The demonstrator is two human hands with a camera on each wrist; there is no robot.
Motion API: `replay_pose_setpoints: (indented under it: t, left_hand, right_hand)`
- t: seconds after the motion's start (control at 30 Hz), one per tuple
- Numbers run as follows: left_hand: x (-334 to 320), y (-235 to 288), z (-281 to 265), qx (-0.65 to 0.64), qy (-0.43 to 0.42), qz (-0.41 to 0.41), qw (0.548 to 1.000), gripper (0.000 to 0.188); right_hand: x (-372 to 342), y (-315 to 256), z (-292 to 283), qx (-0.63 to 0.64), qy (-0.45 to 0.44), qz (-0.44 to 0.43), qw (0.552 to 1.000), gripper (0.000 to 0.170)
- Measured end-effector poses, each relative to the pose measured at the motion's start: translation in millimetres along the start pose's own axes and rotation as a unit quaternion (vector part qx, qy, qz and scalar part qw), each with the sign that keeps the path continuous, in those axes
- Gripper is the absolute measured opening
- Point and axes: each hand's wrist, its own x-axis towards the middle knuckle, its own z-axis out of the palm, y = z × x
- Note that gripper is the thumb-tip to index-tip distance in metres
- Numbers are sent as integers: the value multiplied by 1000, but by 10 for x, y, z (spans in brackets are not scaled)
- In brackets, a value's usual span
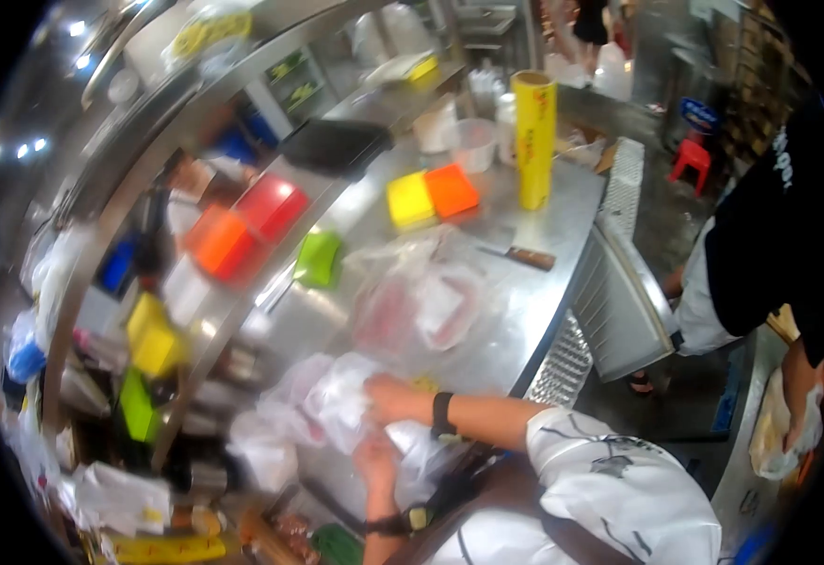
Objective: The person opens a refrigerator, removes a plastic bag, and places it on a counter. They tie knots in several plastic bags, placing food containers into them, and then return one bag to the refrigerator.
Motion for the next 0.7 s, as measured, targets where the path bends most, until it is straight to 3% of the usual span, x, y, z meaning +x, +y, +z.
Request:
replay_pose_setpoints:
  t: [0.03, 0.1, 0.13, 0.17, 0.2, 0.23, 0.27, 0.33, 0.4, 0.43, 0.5, 0.53, 0.6, 0.63, 0.67, 0.7]
  left_hand:
    - [-103, 394, -97, 21, -24, -13, 999, 12]
    - [-222, 501, -108, 29, 38, 14, 999, 6]
    - [-250, 633, -121, 27, 34, 21, 999, 6]
    - [-314, 763, -148, -21, 36, -29, 999, 7]
    - [-376, 873, -178, -68, 38, -80, 994, 9]
    - [-412, 979, -199, -69, 36, -80, 994, 9]
    - [-425, 1093, -198, -56, 49, -47, 996, 7]
    - [-452, 1279, -187, -49, 58, -14, 997, 13]
    - [-437, 1430, -206, 122, 68, 156, 978, 12]
    - [-439, 1516, -223, 95, 35, 134, 986, 8]
    - [-386, 1579, -204, 101, 43, 175, 978, 8]
    - [-389, 1601, -239, 112, 54, 213, 969, 10]
    - [-368, 1539, -258, 53, 41, 183, 981, 9]
    - [-365, 1516, -231, 17, 49, 170, 984, 18]
    - [-387, 1455, -210, -78, 35, 115, 990, 40]
    - [-388, 1447, -181, -81, 43, 125, 988, 50]
  right_hand:
    - [-81, -128, -246, -33, -19, 6, 999, 53]
    - [-278, -368, -599, -66, -31, 15, 997, 54]
    - [-377, -371, -622, -37, 17, -64, 997, 51]
    - [-468, -369, -640, -7, 61, -144, 988, 49]
    - [-567, -426, -774, -8, 63, -143, 988, 49]
    - [-676, -506, -952, -2, 7, -163, 987, 47]
    - [-744, -524, -1066, 4, -49, -182, 982, 45]
    - [-787, -435, -1130, 19, -48, -189, 981, 41]
    - [-831, -428, -1290, 11, -96, -214, 972, 28]
    - [-839, -416, -1328, 8, -95, -212, 973, 28]
    - [-857, -433, -1342, -23, 18, -309, 951, 16]
    - [-871, -437, -1342, -16, 15, -310, 951, 16]
    - [-884, -428, -1325, 17, 158, -336, 928, 10]
    - [-884, -427, -1314, 36, 196, -338, 920, 9]
    - [-874, -406, -1319, 57, 232, -338, 910, 9]
    - [-858, -359, -1313, 72, 259, -305, 913, 11]
